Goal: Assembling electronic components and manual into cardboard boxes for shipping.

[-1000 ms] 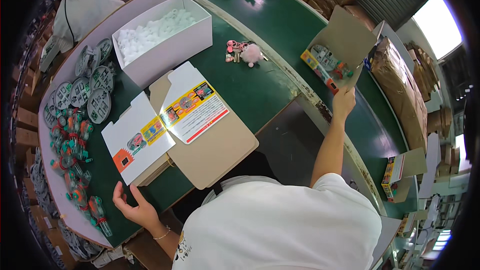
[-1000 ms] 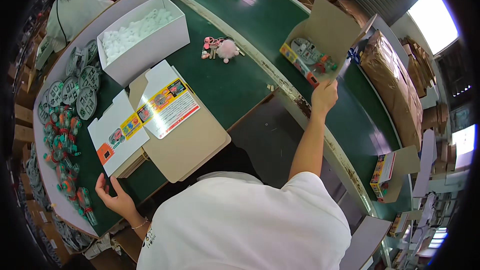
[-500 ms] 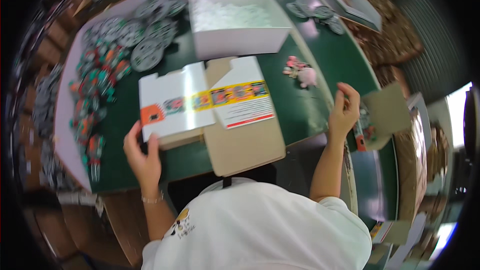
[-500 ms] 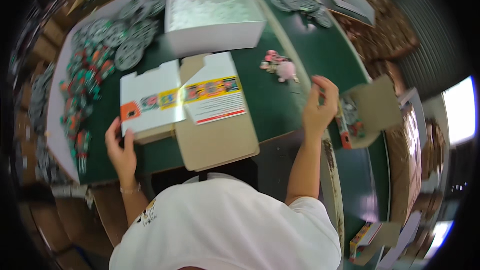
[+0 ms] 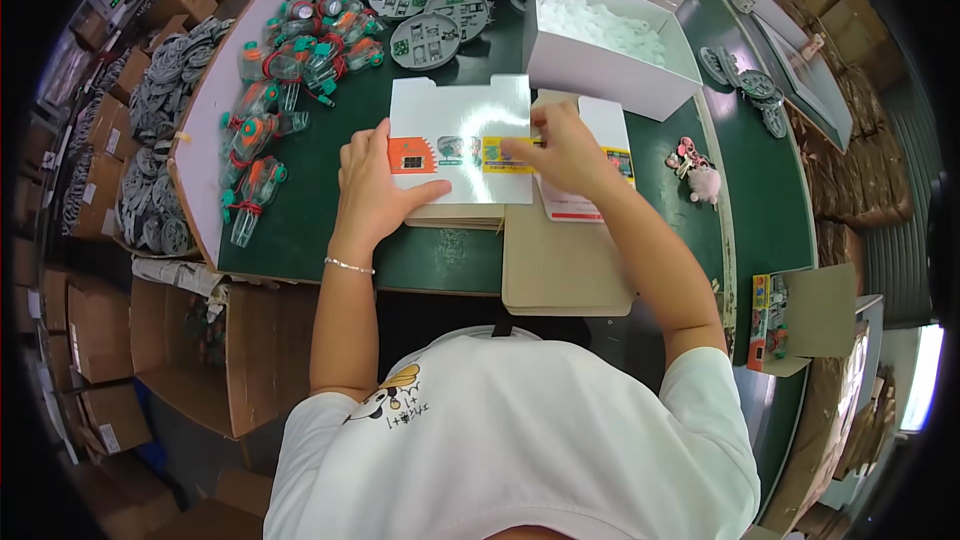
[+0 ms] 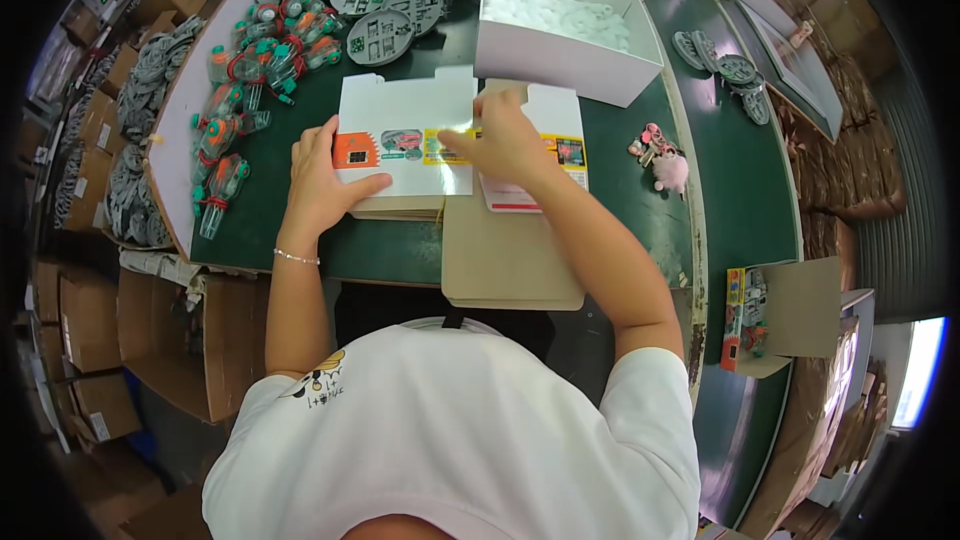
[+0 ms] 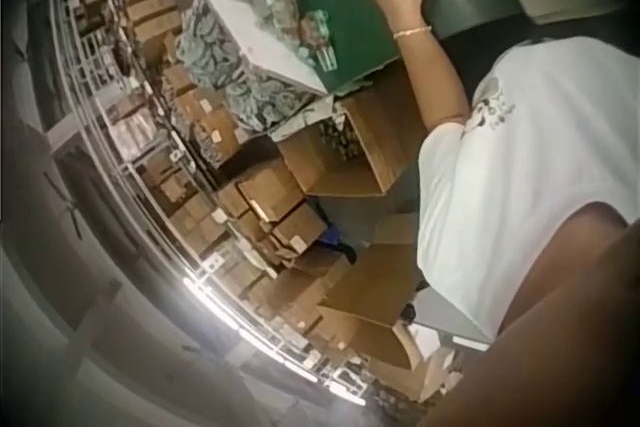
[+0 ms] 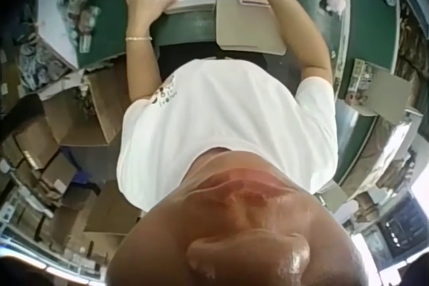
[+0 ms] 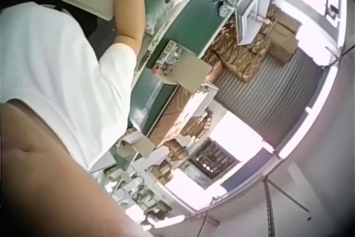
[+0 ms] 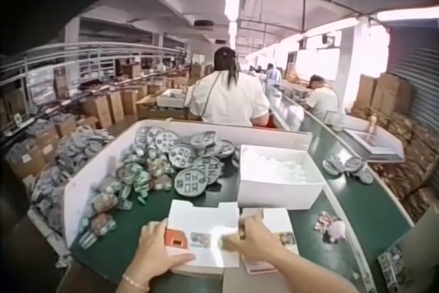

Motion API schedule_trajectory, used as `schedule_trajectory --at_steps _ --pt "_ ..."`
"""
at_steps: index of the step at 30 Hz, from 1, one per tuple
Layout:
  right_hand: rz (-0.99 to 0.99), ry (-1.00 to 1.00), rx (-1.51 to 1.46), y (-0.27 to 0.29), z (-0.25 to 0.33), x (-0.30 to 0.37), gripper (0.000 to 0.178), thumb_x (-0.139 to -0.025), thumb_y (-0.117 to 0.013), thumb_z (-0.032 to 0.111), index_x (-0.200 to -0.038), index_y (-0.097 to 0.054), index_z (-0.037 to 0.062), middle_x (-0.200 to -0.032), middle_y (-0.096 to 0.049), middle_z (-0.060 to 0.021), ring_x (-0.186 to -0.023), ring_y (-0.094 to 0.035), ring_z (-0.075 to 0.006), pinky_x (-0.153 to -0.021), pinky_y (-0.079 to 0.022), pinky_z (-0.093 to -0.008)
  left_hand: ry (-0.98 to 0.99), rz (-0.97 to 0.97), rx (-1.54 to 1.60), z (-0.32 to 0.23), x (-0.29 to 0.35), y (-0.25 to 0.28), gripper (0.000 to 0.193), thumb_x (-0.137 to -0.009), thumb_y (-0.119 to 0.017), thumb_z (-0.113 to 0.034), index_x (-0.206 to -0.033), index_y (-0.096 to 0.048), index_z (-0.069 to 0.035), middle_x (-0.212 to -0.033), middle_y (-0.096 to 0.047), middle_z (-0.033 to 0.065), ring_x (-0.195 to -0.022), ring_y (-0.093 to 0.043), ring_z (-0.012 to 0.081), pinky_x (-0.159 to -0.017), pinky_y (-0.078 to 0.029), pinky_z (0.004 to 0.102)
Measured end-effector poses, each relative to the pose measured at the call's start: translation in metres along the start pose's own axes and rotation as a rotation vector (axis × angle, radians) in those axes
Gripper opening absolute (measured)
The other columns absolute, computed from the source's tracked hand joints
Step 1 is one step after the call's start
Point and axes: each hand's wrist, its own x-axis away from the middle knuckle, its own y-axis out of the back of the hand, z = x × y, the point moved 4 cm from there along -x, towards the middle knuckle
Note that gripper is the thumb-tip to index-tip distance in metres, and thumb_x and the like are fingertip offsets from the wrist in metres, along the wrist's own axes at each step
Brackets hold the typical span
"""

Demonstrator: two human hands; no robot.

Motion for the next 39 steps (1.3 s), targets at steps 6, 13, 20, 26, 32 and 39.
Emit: schedule_trajectory --at_steps 6,13,20,26,32,39 --pt "0.089 -0.192 -0.436 0.055 0.054 0.012 0.030 -0.094 -0.066 0.020 -0.111 -0.060 -0.0040 -0.082 -0.067 -0.0083 -0.056 -0.061 -0.0127 -0.054 -0.047 -0.0256 -0.146 -0.179 -0.085 -0.015 -0.011 0.025 0.093 -0.067 -0.089 -0.037 -0.139 -0.044 0.000 -0.127 -0.054 0.0149 -0.118 -0.051 0.0271 -0.097 -0.045 0.0391" --pt "0.026 0.063 -0.772 0.122 0.091 0.027 0.021 -0.094 -0.065 0.013 -0.107 -0.059 -0.0022 -0.079 -0.067 -0.0041 -0.054 -0.061 -0.0111 -0.048 -0.044 -0.0217 -0.350 0.386 0.955 -0.027 -0.027 0.077 0.039 -0.084 -0.080 -0.018 -0.113 -0.062 0.002 -0.116 -0.066 0.0079 -0.096 -0.064 0.0101 -0.075 -0.053 0.0265" --pt "-0.281 0.319 -0.616 0.138 0.092 0.086 0.012 -0.088 -0.071 0.007 -0.088 -0.064 -0.0019 -0.091 -0.069 -0.0110 -0.073 -0.066 -0.0148 -0.065 -0.053 -0.0260 -0.597 -0.079 0.294 -0.085 -0.014 0.102 0.044 -0.091 -0.070 -0.034 -0.112 -0.064 0.004 -0.130 -0.059 0.0194 -0.119 -0.056 0.0240 -0.098 -0.046 0.0375" --pt "-0.825 0.638 -0.618 0.102 0.038 0.106 0.022 -0.081 -0.069 0.001 -0.102 -0.062 -0.0008 -0.132 -0.052 -0.0146 -0.117 -0.054 -0.0218 -0.095 -0.046 -0.0363 -0.630 -0.651 0.508 -0.111 0.013 0.058 0.064 -0.101 -0.053 -0.038 -0.143 -0.041 0.009 -0.147 -0.044 0.0217 -0.138 -0.040 0.0276 -0.111 -0.033 0.0384" --pt "-0.736 0.234 -1.184 0.072 0.031 0.091 0.063 -0.078 -0.057 -0.007 -0.139 -0.043 0.0024 -0.141 -0.043 -0.0131 -0.125 -0.048 -0.0229 -0.102 -0.039 -0.0321 -0.418 -0.607 0.507 -0.099 0.028 0.002 0.051 -0.099 -0.049 -0.016 -0.143 -0.041 0.008 -0.151 -0.039 0.0200 -0.138 -0.040 0.0294 -0.112 -0.032 0.0395" --pt "-0.464 -0.042 -0.911 0.059 0.016 0.072 0.088 -0.068 -0.047 -0.011 -0.150 -0.018 0.0027 -0.144 -0.036 -0.0161 -0.135 -0.037 -0.0269 -0.111 -0.031 -0.0385 -0.466 -0.521 0.540 -0.091 0.019 -0.008 0.054 -0.088 -0.052 0.000 -0.141 -0.043 0.008 -0.149 -0.041 0.0222 -0.138 -0.041 0.0331 -0.112 -0.033 0.0425"
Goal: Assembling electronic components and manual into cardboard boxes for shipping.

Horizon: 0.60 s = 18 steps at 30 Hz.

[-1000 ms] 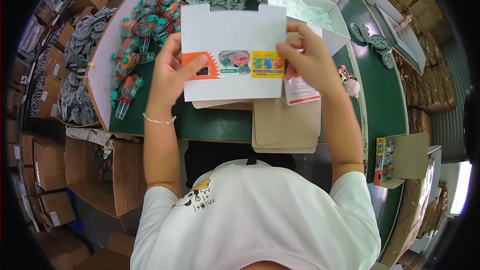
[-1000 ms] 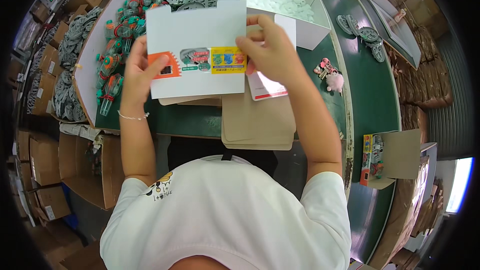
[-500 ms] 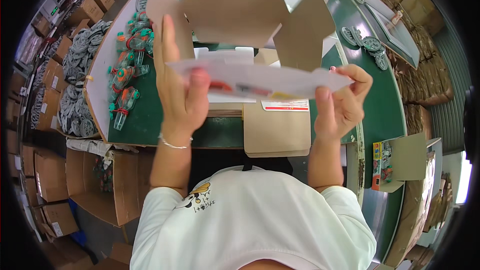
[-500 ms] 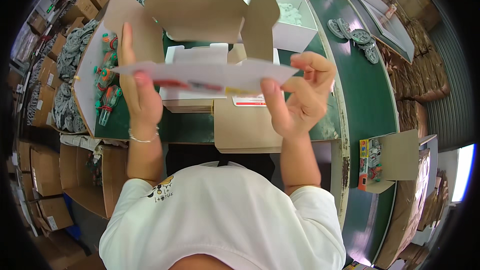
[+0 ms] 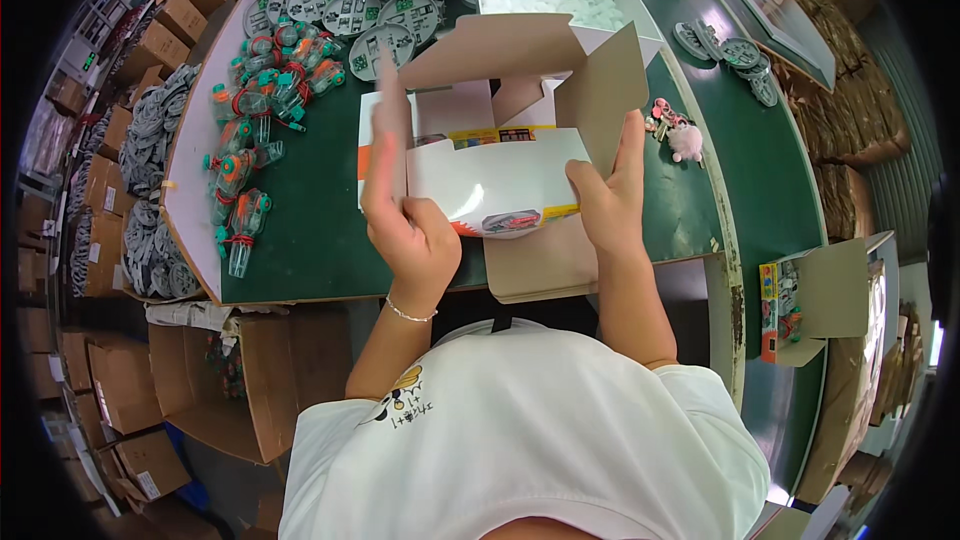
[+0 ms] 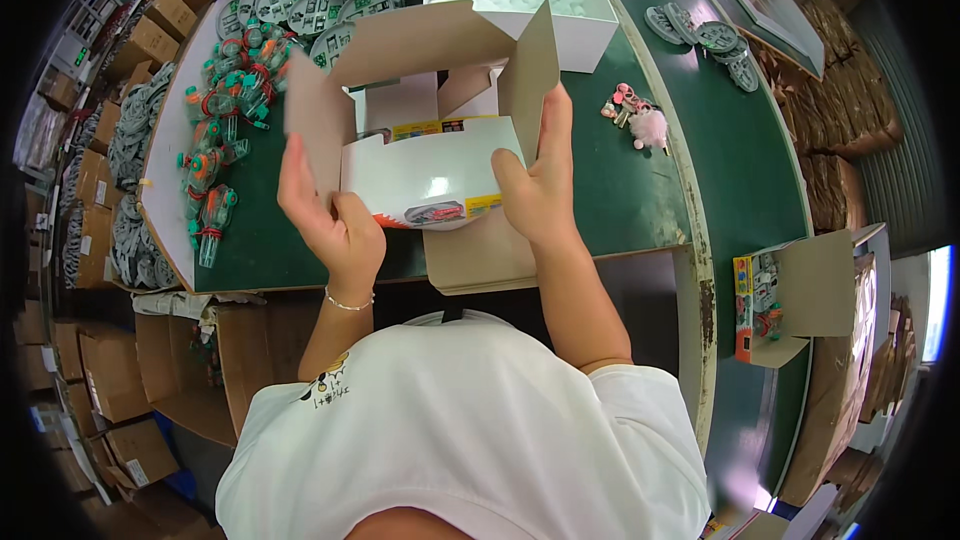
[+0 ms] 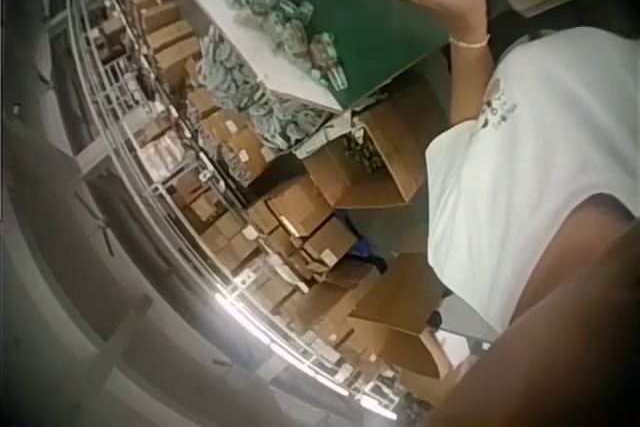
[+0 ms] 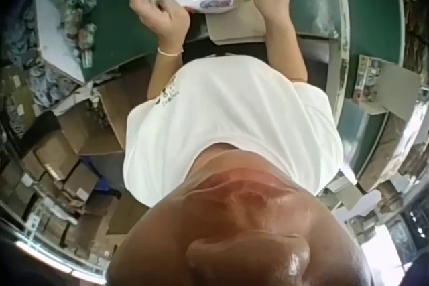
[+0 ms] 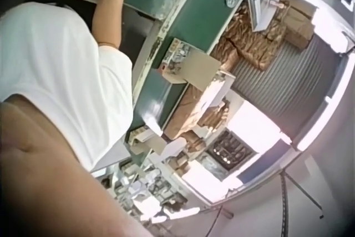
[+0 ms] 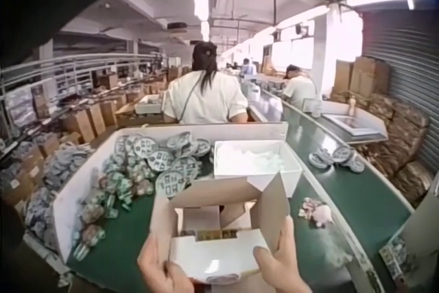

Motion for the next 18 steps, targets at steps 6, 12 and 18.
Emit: schedule_trajectory --at_steps 6,12,18 --pt "-0.039 0.227 0.131 0.010 -0.006 -0.015 0.084 -0.067 -0.042 -0.014 -0.148 -0.026 0.0021 -0.143 -0.037 -0.0173 -0.139 -0.034 -0.0300 -0.112 -0.030 -0.0399 -0.171 0.553 -0.361 -0.015 -0.012 -0.014 0.055 -0.088 -0.052 0.000 -0.141 -0.042 0.007 -0.141 -0.051 0.0237 -0.134 -0.044 0.0401 -0.113 -0.031 0.0467" --pt "0.125 0.182 0.302 0.016 -0.004 -0.022 0.078 -0.073 -0.048 -0.015 -0.145 -0.031 0.0096 -0.156 -0.026 -0.0197 -0.144 -0.031 -0.0359 -0.113 -0.032 -0.0429 -0.039 0.540 -0.292 -0.011 -0.024 -0.016 0.055 -0.090 -0.055 -0.005 -0.144 -0.042 0.003 -0.141 -0.051 0.0231 -0.132 -0.046 0.0379 -0.109 -0.032 0.0524" --pt "0.407 0.166 0.320 0.028 -0.014 -0.068 0.063 -0.079 -0.068 -0.003 -0.137 -0.046 0.0114 -0.160 -0.022 -0.0172 -0.146 -0.027 -0.0370 -0.112 -0.034 -0.0475 0.181 0.866 -0.017 0.031 -0.046 -0.001 0.069 -0.087 -0.066 -0.013 -0.148 -0.037 -0.002 -0.151 -0.040 0.0206 -0.141 -0.036 0.0343 -0.110 -0.031 0.0453"
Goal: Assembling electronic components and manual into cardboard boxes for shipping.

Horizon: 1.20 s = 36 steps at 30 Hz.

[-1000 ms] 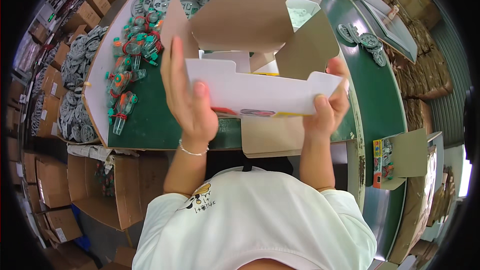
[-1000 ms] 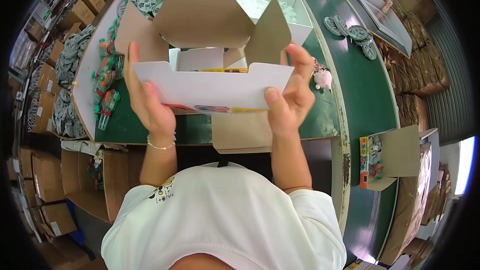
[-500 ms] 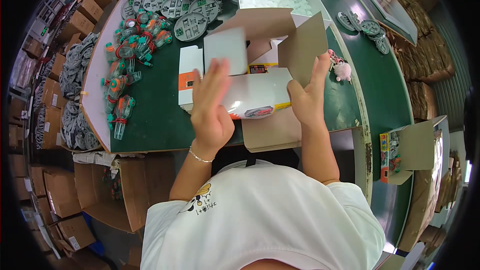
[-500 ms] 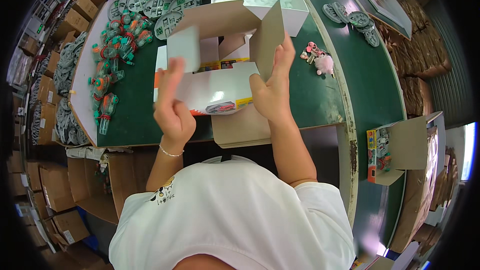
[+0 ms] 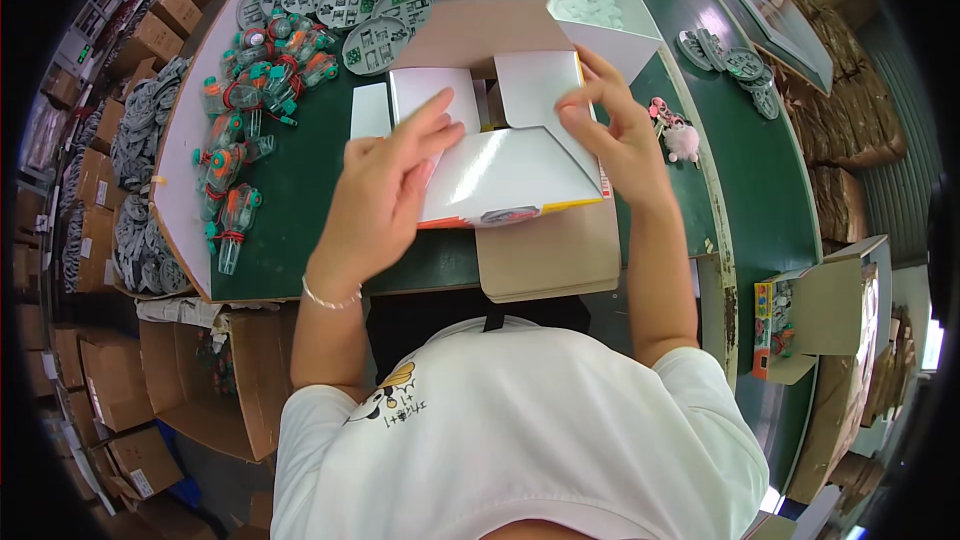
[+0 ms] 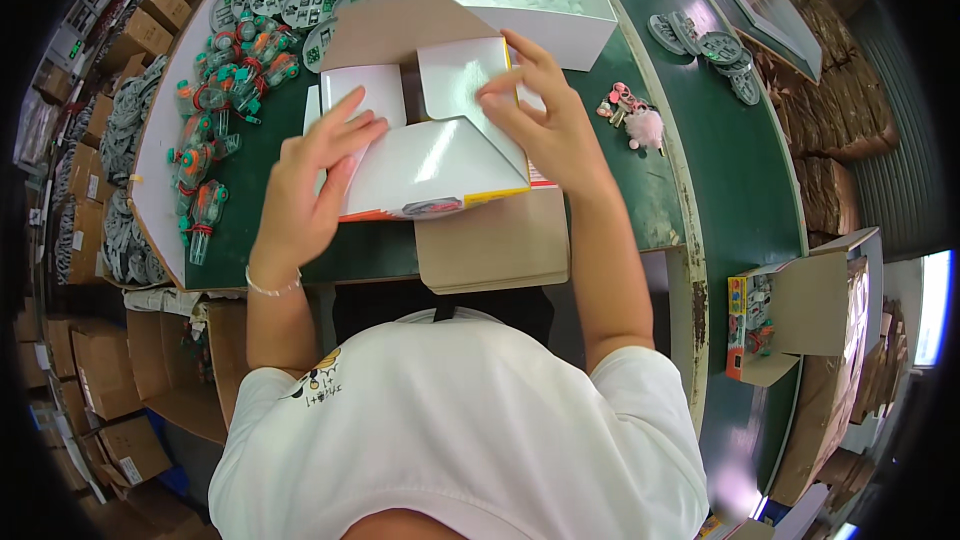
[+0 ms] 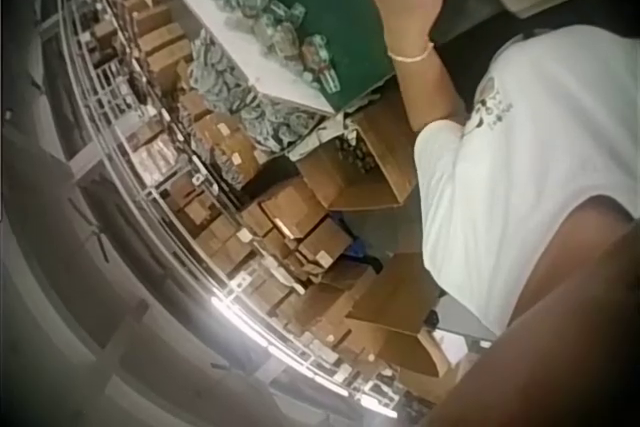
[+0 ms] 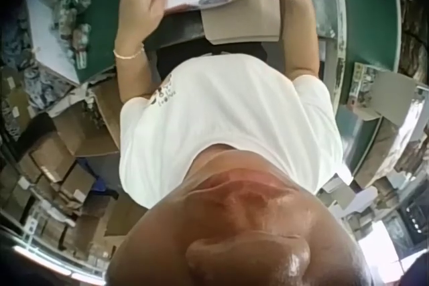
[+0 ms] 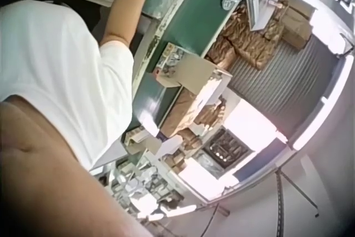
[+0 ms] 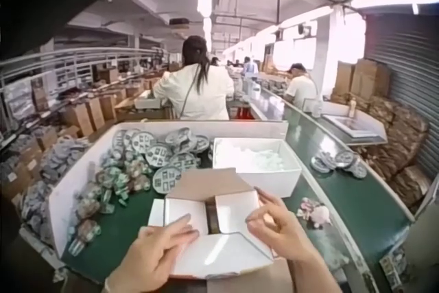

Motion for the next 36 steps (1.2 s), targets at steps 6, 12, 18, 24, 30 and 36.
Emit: schedule_trajectory --at_steps 6,12,18,24,30,36 --pt "0.098 -0.099 0.012 0.011 0.018 -0.035 0.041 -0.077 -0.081 0.015 -0.112 -0.062 0.0083 -0.156 -0.034 -0.0118 -0.146 -0.029 -0.0346 -0.110 -0.037 -0.0467 -0.074 -0.260 -0.081 -0.010 -0.031 0.035 0.087 -0.067 -0.084 -0.027 -0.143 -0.046 -0.010 -0.158 -0.030 0.0156 -0.145 -0.028 0.0339 -0.111 -0.030 0.0463" --pt "0.296 0.282 0.404 0.012 0.025 -0.051 0.039 -0.074 -0.084 0.025 -0.104 -0.064 0.0096 -0.149 -0.042 -0.0073 -0.142 -0.033 -0.0329 -0.102 -0.043 -0.0451 -0.271 0.035 -0.486 0.002 -0.052 0.034 0.085 -0.053 -0.091 -0.033 -0.127 -0.054 -0.016 -0.153 -0.033 0.0166 -0.136 -0.034 0.0380 -0.110 -0.033 0.0452" --pt "0.150 0.213 0.646 -0.023 0.031 -0.063 0.028 -0.074 -0.082 0.027 -0.093 -0.068 0.0122 -0.127 -0.056 -0.0028 -0.123 -0.049 -0.0335 -0.096 -0.044 -0.0499 -0.111 0.177 -0.289 0.003 -0.065 0.031 0.083 -0.052 -0.092 -0.041 -0.120 -0.053 -0.013 -0.149 -0.035 0.0218 -0.139 -0.031 0.0402 -0.109 -0.033 0.0504" --pt "0.067 0.321 0.872 -0.041 0.026 -0.065 0.029 -0.073 -0.081 0.031 -0.089 -0.069 0.0106 -0.116 -0.058 -0.0029 -0.112 -0.053 -0.0305 -0.090 -0.045 -0.0504 -0.054 0.088 -0.460 -0.009 -0.065 0.014 0.097 -0.044 -0.093 -0.050 -0.123 -0.052 -0.011 -0.150 -0.031 0.0255 -0.142 -0.026 0.0428 -0.111 -0.028 0.0524" --pt "0.138 0.259 0.751 -0.030 0.020 -0.066 0.035 -0.072 -0.082 0.031 -0.076 -0.060 0.0038 -0.118 -0.058 -0.0066 -0.102 -0.054 -0.0312 -0.082 -0.050 -0.0426 -0.086 0.021 -0.532 -0.011 -0.068 -0.003 0.107 -0.046 -0.089 -0.055 -0.133 -0.045 -0.012 -0.152 -0.029 0.0261 -0.144 -0.024 0.0428 -0.108 -0.028 0.0555" --pt "0.137 0.089 0.748 -0.028 0.021 -0.075 0.039 -0.070 -0.084 0.032 -0.075 -0.059 0.0026 -0.117 -0.058 -0.0085 -0.100 -0.055 -0.0307 -0.080 -0.050 -0.0416 -0.118 0.005 -0.534 -0.012 -0.072 -0.006 0.118 -0.046 -0.088 -0.053 -0.145 -0.037 -0.015 -0.150 -0.031 0.0262 -0.143 -0.026 0.0422 -0.102 -0.031 0.0553"
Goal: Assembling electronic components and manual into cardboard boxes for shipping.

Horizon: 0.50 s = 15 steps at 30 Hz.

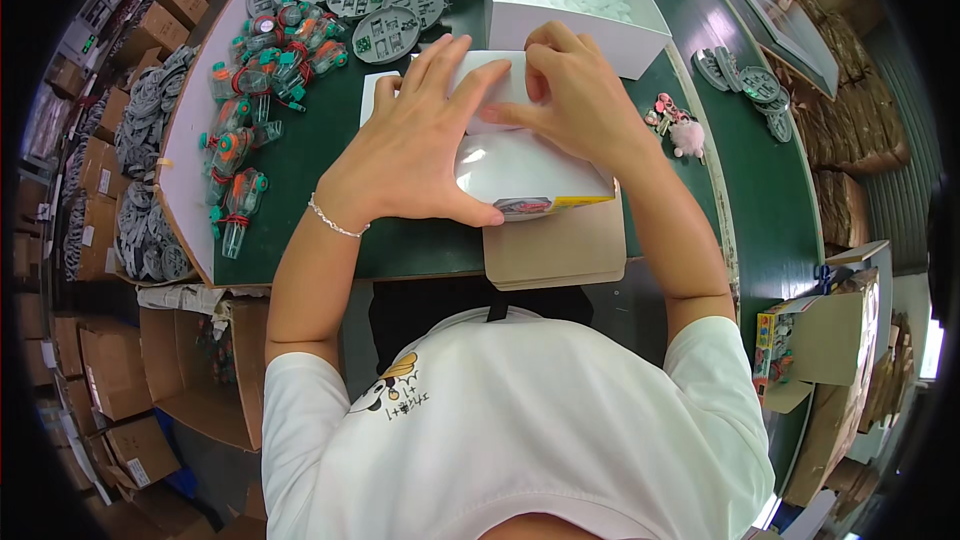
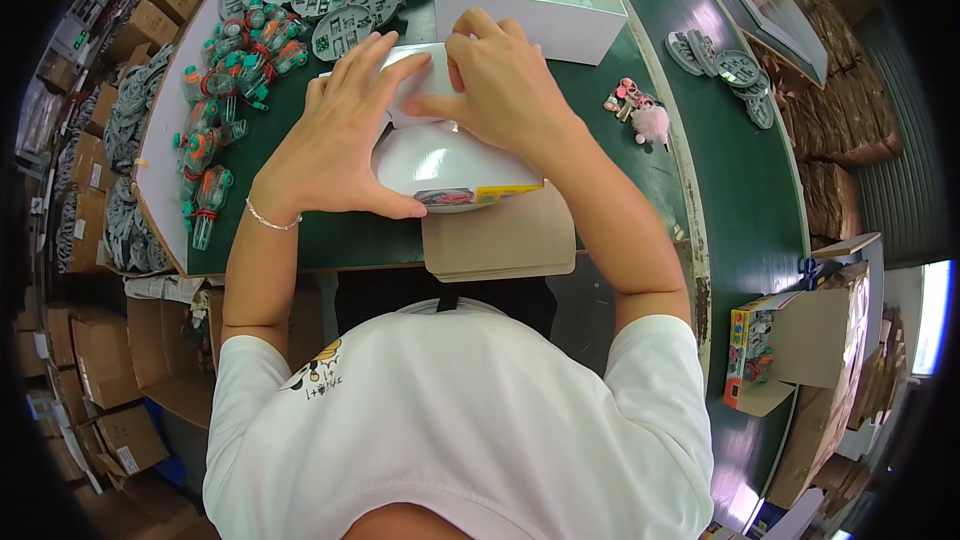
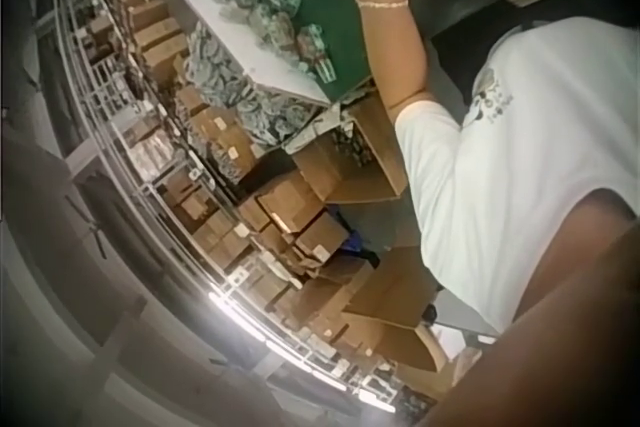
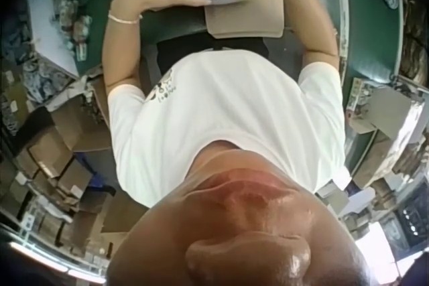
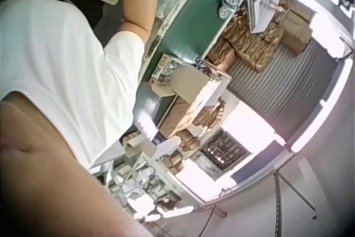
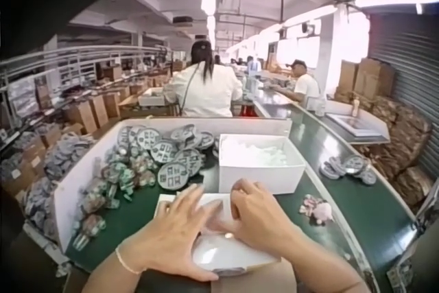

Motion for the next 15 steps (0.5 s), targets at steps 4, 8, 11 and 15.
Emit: schedule_trajectory --at_steps 4,8,11,15 --pt "0.025 -0.092 0.047 -0.002 0.000 -0.005 0.041 -0.069 -0.084 0.033 -0.074 -0.058 0.0014 -0.117 -0.058 -0.0106 -0.100 -0.055 -0.0314 -0.081 -0.049 -0.0404 -0.007 0.002 0.029 0.001 -0.005 -0.001 0.122 -0.045 -0.089 -0.051 -0.149 -0.034 -0.016 -0.149 -0.032 0.0243 -0.141 -0.029 0.0411 -0.101 -0.032 0.0541" --pt "-0.025 -0.028 -0.056 0.002 -0.008 -0.004 0.042 -0.072 -0.083 0.035 -0.081 -0.061 0.0008 -0.120 -0.058 -0.0123 -0.105 -0.056 -0.0314 -0.085 -0.048 -0.0413 -0.018 -0.012 0.046 0.005 -0.008 0.000 0.123 -0.045 -0.089 -0.048 -0.149 -0.033 -0.018 -0.146 -0.034 0.0229 -0.137 -0.031 0.0413 -0.101 -0.032 0.0533" --pt "-0.118 0.077 -0.380 0.015 -0.029 0.002 0.043 -0.075 -0.082 0.038 -0.092 -0.066 0.0007 -0.122 -0.057 -0.0132 -0.110 -0.057 -0.0309 -0.090 -0.047 -0.0466 0.018 -0.091 0.008 0.008 0.003 0.022 0.125 -0.046 -0.090 -0.047 -0.151 -0.030 -0.015 -0.148 -0.034 0.0209 -0.138 -0.032 0.0395 -0.107 -0.031 0.0530" --pt "-0.738 -0.033 -0.630 0.047 -0.033 0.039 0.056 -0.074 -0.084 0.030 -0.114 -0.058 0.0017 -0.128 -0.056 -0.0166 -0.112 -0.058 -0.0268 -0.094 -0.047 -0.0432 0.045 -0.529 0.185 0.015 0.005 0.031 0.130 -0.048 -0.092 -0.046 -0.152 -0.024 -0.008 -0.148 -0.034 0.0199 -0.139 -0.033 0.0368 -0.110 -0.033 0.0520"
